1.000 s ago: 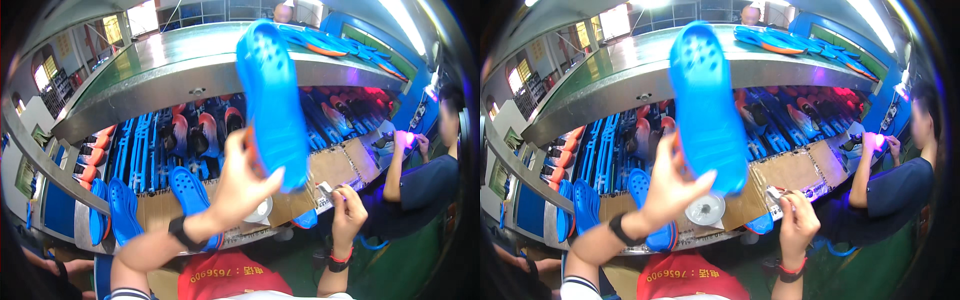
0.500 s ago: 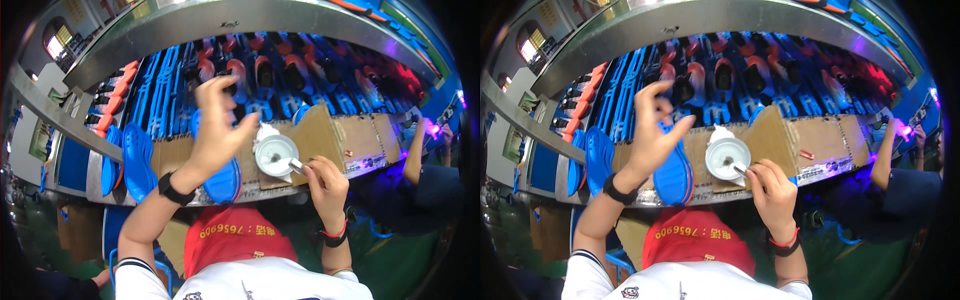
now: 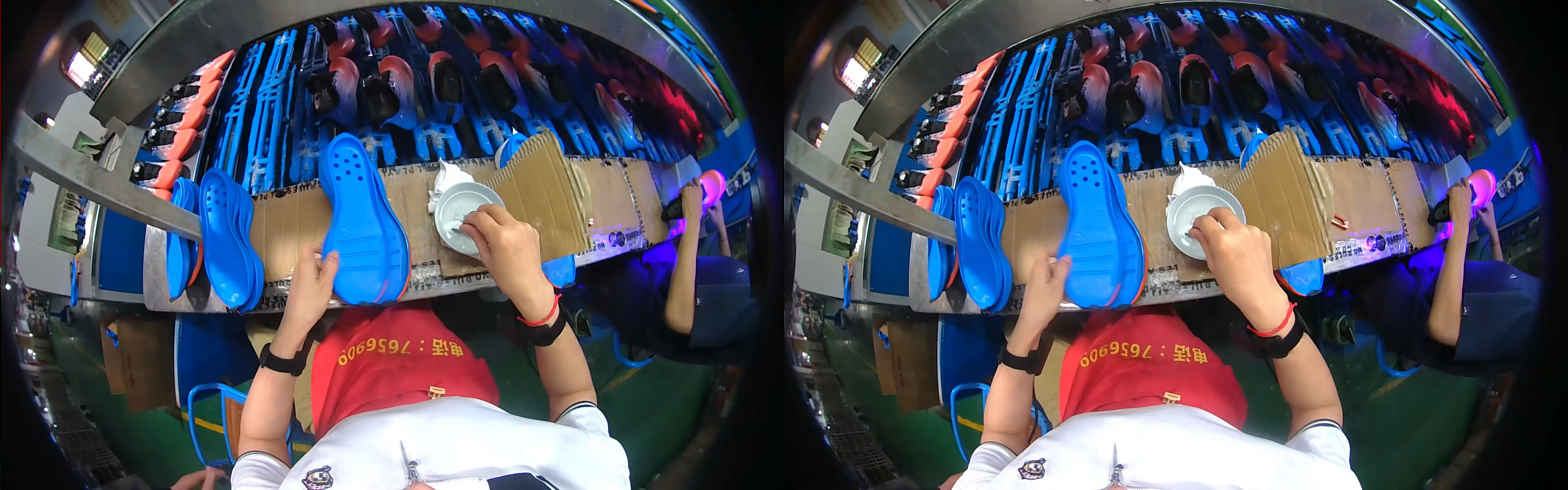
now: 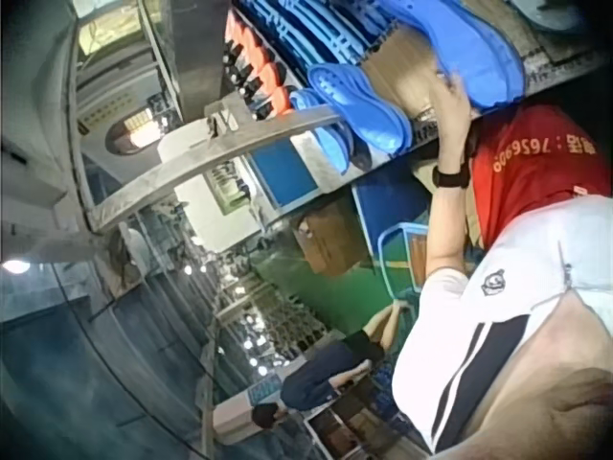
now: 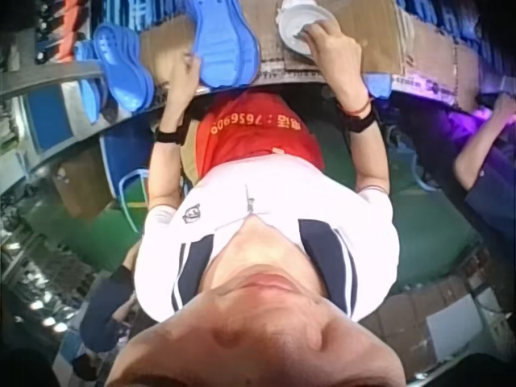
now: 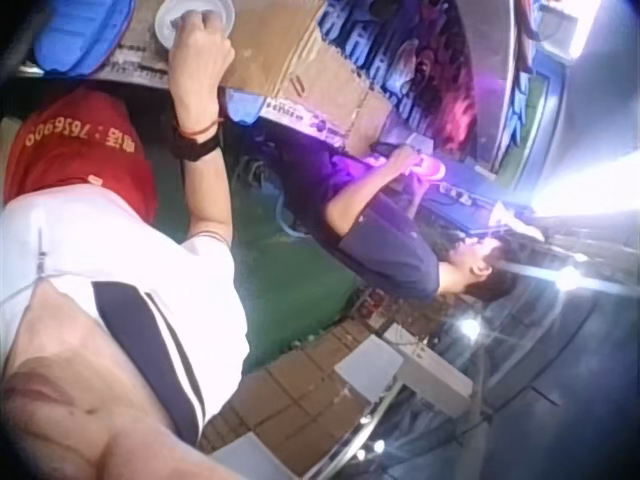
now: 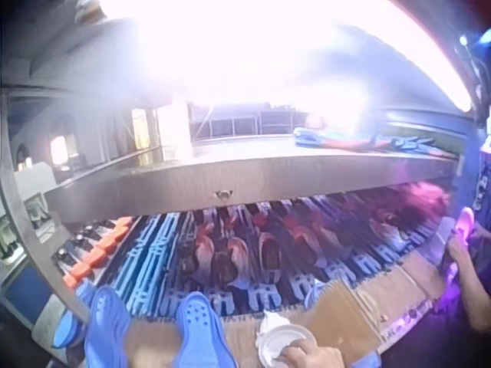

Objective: The worker is applying adhesive or sealant to the edge of blue shoe soles and placing them on a conveyor system.

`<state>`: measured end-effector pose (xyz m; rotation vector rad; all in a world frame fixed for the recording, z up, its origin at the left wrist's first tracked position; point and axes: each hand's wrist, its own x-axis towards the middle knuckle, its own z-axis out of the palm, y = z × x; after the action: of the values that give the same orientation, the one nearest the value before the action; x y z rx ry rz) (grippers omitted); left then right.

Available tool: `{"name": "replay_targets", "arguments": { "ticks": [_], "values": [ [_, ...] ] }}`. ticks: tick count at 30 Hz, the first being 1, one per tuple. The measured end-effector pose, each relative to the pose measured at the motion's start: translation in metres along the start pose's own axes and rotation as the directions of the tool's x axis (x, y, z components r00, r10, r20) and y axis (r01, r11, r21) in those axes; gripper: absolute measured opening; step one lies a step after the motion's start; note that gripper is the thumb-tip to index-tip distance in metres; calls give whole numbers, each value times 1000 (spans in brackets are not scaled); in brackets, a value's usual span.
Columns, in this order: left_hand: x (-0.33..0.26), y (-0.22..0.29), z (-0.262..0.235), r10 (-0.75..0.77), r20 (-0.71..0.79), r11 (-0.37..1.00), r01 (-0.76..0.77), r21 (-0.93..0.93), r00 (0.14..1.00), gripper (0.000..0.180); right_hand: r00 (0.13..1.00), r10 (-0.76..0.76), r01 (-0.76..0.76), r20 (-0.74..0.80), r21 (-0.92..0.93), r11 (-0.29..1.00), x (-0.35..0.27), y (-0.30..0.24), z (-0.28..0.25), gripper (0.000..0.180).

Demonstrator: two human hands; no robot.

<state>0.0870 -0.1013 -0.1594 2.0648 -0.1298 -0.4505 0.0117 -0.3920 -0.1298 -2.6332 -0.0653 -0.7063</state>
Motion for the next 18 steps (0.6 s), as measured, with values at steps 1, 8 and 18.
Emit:
{"name": "replay_targets", "arguments": {
  "ticks": [1,8,18],
  "values": [
    [0,-2,-1,163,-148,983,-147,111,975,31,1000,2,-2,5,0,1000,0,0,0,9],
    [-16,46,11,291,-70,795,-282,-538,954,45,1000,29,-29,7,-5,1000,3,-4,-9,10],
    [-7,70,55,353,-161,769,-384,-511,922,61,987,125,-96,-99,258,961,-2,-18,-35,12]
  ]
}}
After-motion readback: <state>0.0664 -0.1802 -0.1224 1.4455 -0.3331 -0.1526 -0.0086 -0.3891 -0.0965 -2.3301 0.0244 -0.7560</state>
